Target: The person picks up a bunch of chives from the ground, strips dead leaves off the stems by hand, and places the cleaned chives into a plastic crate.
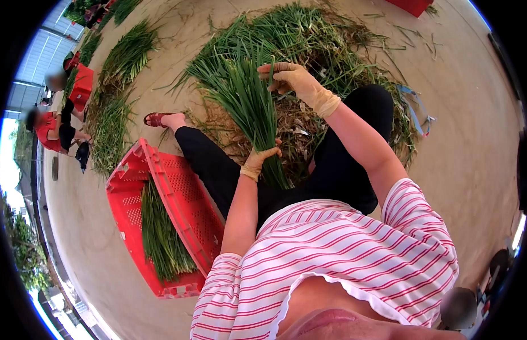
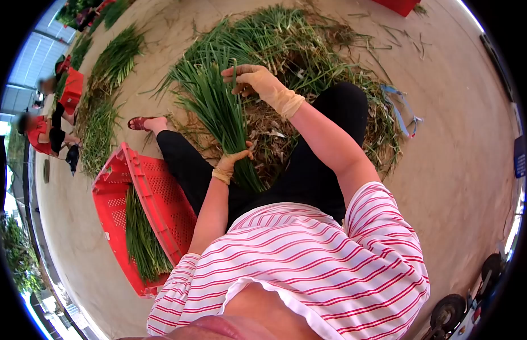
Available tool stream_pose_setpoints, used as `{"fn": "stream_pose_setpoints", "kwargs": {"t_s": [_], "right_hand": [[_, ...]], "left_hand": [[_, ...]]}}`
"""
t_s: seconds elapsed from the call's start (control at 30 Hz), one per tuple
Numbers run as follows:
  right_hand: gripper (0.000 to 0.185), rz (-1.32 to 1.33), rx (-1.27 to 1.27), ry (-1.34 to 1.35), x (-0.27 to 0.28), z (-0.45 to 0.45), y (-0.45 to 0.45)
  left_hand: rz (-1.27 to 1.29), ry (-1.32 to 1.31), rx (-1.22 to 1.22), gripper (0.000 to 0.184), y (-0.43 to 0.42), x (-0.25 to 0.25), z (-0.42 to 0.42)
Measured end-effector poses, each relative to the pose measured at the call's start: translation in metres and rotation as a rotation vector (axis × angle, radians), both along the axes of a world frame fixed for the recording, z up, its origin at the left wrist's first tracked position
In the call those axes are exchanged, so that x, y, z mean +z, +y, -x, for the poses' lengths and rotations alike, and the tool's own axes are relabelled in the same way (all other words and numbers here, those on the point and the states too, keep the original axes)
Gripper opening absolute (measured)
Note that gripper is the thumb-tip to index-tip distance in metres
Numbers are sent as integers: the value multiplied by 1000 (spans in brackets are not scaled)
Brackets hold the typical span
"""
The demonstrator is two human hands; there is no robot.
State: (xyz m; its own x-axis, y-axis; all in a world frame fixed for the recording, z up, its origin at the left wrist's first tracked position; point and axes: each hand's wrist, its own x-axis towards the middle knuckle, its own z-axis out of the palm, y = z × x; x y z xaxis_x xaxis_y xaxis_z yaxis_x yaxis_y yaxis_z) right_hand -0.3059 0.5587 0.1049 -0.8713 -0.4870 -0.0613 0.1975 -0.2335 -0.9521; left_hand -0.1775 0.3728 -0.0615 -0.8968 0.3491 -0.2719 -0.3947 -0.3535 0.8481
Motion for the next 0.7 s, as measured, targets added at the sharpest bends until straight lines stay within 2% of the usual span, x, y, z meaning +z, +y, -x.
{"fn": "stream_pose_setpoints", "kwargs": {"t_s": [0.1,0.17,0.23,0.3,0.5,0.7], "right_hand": [[22,-18,-77,-45,-2,4,-2],[21,-95,-53,-11,-18,13,2],[19,-102,-137,-38,-16,9,0],[18,-128,-205,16,-16,13,2],[19,-291,-271,159,-29,26,2],[33,-429,-422,113,-40,31,0]], "left_hand": [[-18,21,49,32,4,4,-1],[-14,6,25,32,-1,4,0],[-10,-11,-4,32,-1,5,-2],[-105,-13,49,32,1,5,-3],[-155,-70,-11,30,0,7,-5],[-117,-52,-60,30,-2,0,-3]]}}
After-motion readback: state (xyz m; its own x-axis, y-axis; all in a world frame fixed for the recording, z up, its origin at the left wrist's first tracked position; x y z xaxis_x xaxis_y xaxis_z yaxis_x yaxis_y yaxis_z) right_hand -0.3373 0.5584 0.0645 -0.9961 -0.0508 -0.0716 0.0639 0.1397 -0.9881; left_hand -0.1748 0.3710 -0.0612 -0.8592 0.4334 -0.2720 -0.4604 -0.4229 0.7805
